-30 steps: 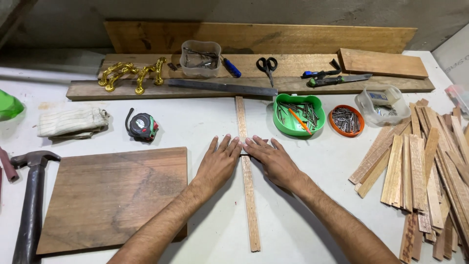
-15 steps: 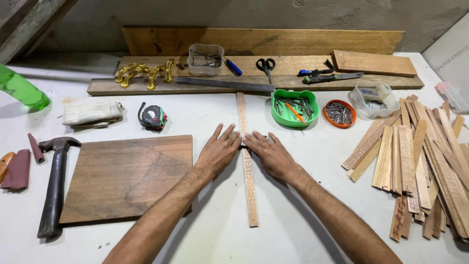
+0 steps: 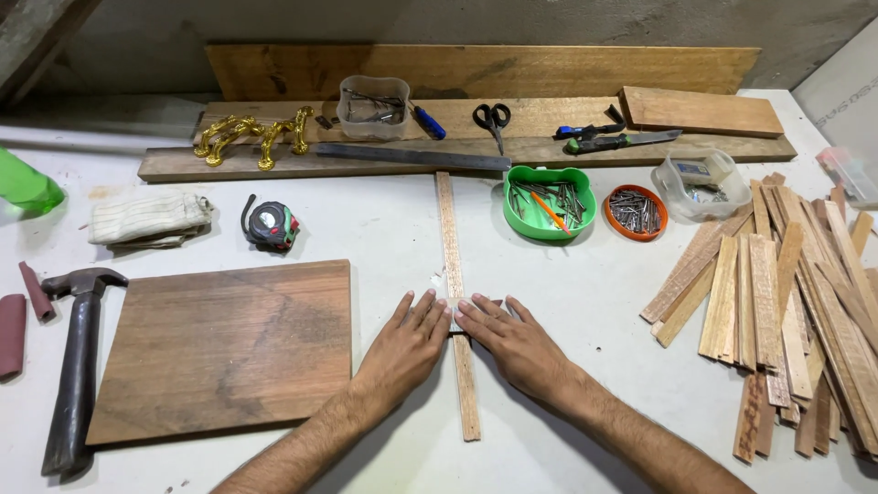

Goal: Measure wooden strips using a tape measure and a metal ruler on a workbench.

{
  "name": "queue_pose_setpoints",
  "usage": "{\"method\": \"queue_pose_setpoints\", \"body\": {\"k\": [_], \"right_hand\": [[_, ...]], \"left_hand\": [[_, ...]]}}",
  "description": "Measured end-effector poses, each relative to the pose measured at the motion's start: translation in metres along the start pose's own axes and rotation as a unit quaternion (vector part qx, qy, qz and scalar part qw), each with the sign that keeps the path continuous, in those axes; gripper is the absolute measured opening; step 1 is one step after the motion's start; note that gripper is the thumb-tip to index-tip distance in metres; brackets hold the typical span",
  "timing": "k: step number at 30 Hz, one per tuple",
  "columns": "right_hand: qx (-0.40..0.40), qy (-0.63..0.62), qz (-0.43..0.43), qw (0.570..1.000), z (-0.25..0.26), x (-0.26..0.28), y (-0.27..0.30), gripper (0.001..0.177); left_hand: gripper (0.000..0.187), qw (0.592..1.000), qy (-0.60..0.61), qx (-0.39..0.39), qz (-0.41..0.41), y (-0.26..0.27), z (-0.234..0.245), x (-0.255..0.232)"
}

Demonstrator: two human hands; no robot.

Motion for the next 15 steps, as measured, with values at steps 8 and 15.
{"method": "queue_pose_setpoints", "body": {"k": [8, 15], "right_hand": [[-0.011, -0.021, -0.033, 0.999, 0.022, -0.045, -0.074, 0.077], [-0.124, -0.063, 0.001, 0.99, 0.024, -0.089, -0.122, 0.067]], "left_hand": [[0.049, 0.999, 0.004, -0.018, 0.041, -0.064, -0.021, 0.075], [0.04, 0.995, 0.047, -0.054, 0.072, -0.115, -0.028, 0.135]]}}
Point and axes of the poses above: each hand's wrist, its own y-axis away from the middle knuckle, its own z-axis out of the back of the hand, x = y × z, the point moved 8 cm from there along -y, towards the middle knuckle, and after that the axes turned 2 degrees about y, right-handed, at the moved point
